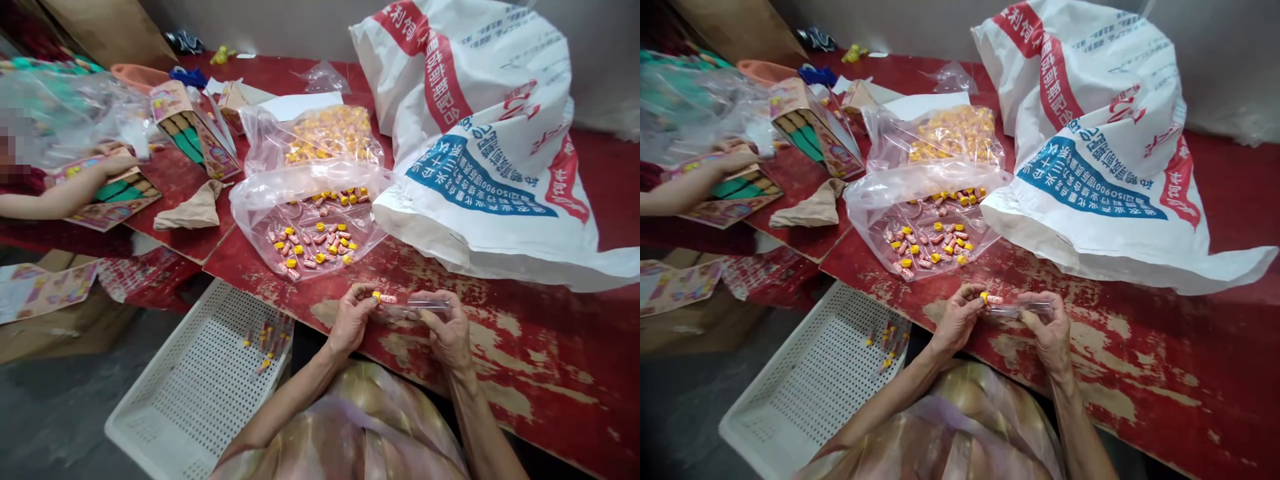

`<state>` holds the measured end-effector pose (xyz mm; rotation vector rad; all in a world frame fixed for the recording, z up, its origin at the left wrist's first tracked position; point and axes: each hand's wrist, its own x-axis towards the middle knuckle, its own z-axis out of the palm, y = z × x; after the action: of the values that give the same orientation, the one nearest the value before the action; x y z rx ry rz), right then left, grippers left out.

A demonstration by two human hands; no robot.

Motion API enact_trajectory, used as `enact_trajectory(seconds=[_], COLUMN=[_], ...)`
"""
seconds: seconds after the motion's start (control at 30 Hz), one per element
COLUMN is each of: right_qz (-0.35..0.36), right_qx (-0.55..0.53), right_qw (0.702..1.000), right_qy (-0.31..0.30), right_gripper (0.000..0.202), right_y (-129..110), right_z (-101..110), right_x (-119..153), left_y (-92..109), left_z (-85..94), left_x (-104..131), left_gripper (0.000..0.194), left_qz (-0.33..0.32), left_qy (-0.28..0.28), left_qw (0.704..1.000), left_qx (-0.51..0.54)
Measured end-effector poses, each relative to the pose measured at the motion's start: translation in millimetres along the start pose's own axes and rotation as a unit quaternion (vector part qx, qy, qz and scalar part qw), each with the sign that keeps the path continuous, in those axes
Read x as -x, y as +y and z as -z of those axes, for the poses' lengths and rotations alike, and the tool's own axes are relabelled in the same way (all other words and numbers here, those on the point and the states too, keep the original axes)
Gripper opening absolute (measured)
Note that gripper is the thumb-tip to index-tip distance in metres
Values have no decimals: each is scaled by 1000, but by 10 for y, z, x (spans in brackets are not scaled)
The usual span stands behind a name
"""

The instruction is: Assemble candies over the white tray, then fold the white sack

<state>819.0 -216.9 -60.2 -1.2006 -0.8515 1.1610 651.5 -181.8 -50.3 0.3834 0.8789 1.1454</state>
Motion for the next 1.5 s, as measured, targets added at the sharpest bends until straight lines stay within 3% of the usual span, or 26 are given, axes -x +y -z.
enact_trajectory(seconds=[0.13,0.33,0.53,0.63,0.7,0.83,0.9,0.93,1.07,1.1,1.17,1.23,1.33,1.43,1.5], right_qz=[-8,0,54,83,61,17,46,65,83,84,93,101,117,126,112], right_qx=[-43,109,278,275,251,293,402,473,708,737,762,759,734,717,682], right_qw=[999,992,957,957,966,954,911,874,688,655,621,620,641,663,704], right_qy=[-33,-57,-67,-27,-8,-57,-84,-93,-135,-144,-158,-172,-190,-177,-163], right_gripper=[36,28,27,26,29,32,29,28,22,20,16,15,16,19,22], right_y=[9,-5,10,1,-39,-203,-286,-315,-313,-291,-243,-201,-157,-145,-172], right_z=[-59,-199,-223,-223,-187,42,210,294,533,560,585,593,607,628,643], right_x=[-6,48,69,67,49,-32,-84,-110,-202,-218,-239,-250,-256,-261,-264], left_y=[8,-63,-72,-33,-5,17,15,16,62,83,129,169,193,173,152], left_z=[-35,-29,-22,-68,-98,-139,-140,-132,-20,25,121,205,267,233,182], left_x=[30,77,178,171,123,-9,-61,-83,-152,-167,-193,-212,-230,-229,-210], left_gripper=[32,24,26,30,32,30,30,30,29,28,28,26,23,23,24], left_qz=[-3,-20,-56,-97,-124,-169,-199,-213,-251,-257,-273,-289,-302,-301,-298], left_qy=[-14,-6,-17,-62,-107,-200,-192,-173,-107,-99,-67,-14,56,74,63], left_qw=[1000,997,976,955,932,864,855,859,868,862,849,840,834,841,849], left_qx=[-13,-72,-211,-272,-323,-429,-439,-431,-416,-426,-447,-460,-459,-443,-431])
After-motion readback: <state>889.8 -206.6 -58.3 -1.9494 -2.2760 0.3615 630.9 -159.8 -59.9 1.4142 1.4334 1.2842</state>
